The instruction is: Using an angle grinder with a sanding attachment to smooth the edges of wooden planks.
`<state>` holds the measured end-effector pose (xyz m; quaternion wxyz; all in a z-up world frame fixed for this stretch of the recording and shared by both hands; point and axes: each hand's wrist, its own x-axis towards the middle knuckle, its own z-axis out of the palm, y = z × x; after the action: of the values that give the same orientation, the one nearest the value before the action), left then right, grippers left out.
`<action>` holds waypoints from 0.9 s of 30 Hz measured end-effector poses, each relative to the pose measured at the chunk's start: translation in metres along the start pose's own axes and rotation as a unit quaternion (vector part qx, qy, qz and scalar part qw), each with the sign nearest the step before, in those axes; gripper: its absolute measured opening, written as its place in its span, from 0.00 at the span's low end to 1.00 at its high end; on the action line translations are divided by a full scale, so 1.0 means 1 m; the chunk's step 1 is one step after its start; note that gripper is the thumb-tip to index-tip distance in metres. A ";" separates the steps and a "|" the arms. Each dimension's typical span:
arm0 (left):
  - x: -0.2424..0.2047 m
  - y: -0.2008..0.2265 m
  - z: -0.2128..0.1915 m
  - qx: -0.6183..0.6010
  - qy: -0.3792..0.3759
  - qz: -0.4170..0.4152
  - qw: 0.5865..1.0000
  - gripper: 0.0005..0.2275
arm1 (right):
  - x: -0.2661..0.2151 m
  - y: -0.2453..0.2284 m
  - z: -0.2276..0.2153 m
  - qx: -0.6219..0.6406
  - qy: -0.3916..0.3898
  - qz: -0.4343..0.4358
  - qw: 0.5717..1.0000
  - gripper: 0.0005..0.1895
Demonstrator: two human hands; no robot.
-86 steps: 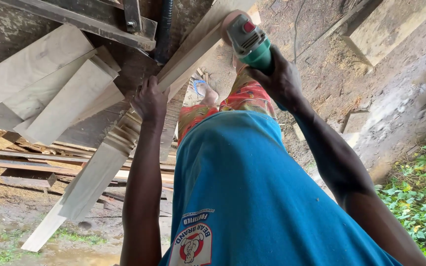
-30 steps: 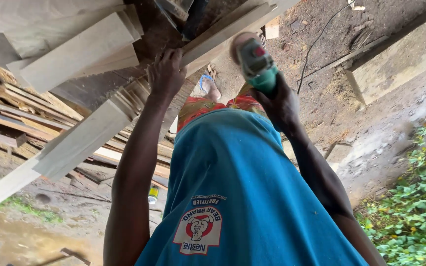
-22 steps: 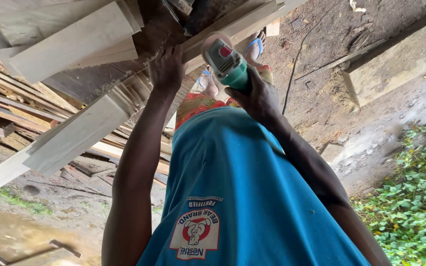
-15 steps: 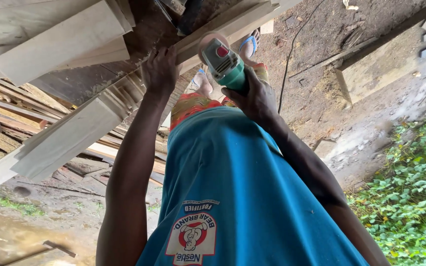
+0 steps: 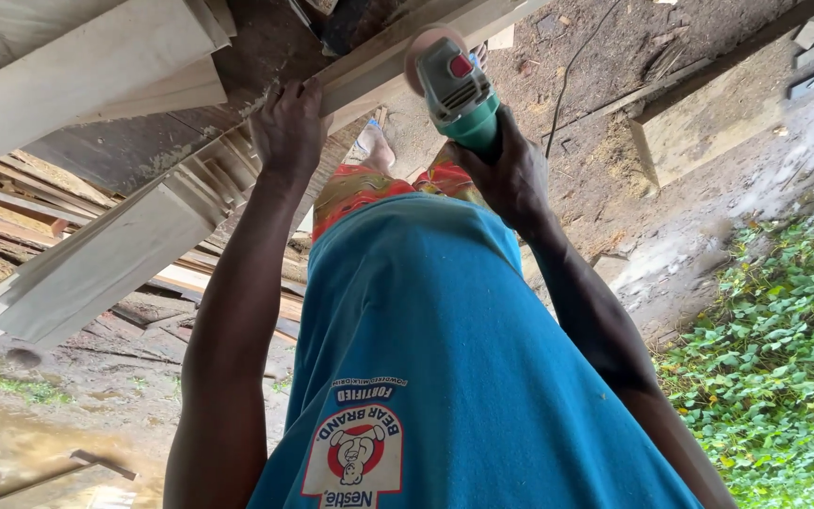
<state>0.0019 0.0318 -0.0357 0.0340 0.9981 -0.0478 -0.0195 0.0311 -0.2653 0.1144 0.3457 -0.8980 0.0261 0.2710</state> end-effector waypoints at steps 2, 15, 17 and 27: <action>0.002 0.001 0.000 -0.003 -0.026 -0.007 1.000 0.14 | 0.002 -0.001 -0.006 0.006 0.006 0.005 1.000 0.28; 0.006 0.003 -0.007 0.001 -0.011 0.003 1.000 0.19 | 0.011 0.025 -0.019 0.038 0.042 -0.013 0.998 0.26; 0.008 0.005 -0.011 -0.002 -0.015 0.003 1.000 0.24 | 0.013 0.033 -0.020 0.026 0.052 -0.028 0.998 0.27; 0.008 0.003 -0.008 -0.011 -0.022 0.001 1.000 0.26 | 0.022 0.052 -0.040 0.063 0.067 -0.036 0.995 0.25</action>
<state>0.0094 0.0286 -0.0280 0.0437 0.9969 -0.0496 -0.0420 0.0567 -0.3269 0.0968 0.4086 -0.8909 0.0334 0.1957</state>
